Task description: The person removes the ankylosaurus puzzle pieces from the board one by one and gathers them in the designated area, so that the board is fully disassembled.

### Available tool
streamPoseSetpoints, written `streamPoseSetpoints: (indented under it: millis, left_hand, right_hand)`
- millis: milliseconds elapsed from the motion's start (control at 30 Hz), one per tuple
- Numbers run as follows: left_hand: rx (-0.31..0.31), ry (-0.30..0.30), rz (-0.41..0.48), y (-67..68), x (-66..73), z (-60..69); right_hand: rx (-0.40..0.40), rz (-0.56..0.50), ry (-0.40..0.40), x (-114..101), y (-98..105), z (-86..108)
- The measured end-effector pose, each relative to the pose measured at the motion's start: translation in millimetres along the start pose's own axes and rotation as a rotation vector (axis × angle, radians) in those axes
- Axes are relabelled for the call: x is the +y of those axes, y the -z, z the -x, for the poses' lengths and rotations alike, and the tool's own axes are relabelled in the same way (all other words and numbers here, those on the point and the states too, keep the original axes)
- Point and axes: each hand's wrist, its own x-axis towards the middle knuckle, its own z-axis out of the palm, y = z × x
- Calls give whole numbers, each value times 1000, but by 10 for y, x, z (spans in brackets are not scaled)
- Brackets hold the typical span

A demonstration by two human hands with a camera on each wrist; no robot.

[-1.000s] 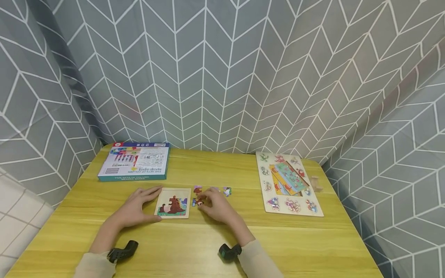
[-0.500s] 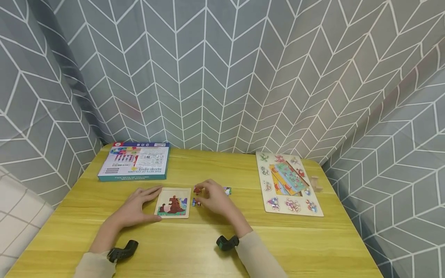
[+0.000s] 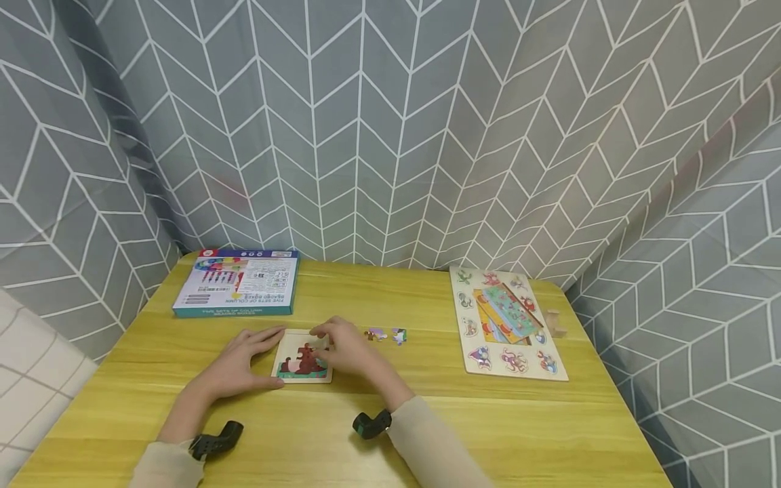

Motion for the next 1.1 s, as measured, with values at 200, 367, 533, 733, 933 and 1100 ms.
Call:
streamPoseSetpoints:
  millis: [200, 367, 533, 733, 933, 1100]
  left_hand:
    - [6, -10, 0, -2, -9, -3]
    - [8, -14, 9, -3, -9, -3]
    - [11, -14, 9, 6, 3, 2]
    - [9, -6, -2, 3, -4, 3]
    - [7, -7, 2, -5, -14, 4]
    - [4, -4, 14, 6, -6, 1]
  right_hand:
    - [-67, 41, 6, -52, -117, -65]
    - [-80, 60, 3, -29, -166, -62]
    - [-81, 66, 8, -21, -179, -62]
    - [-80, 61, 14, -42, -172, -67]
    - [-83, 63, 2, -67, -174, -89]
    - [-86, 59, -31, -77, -179, -108]
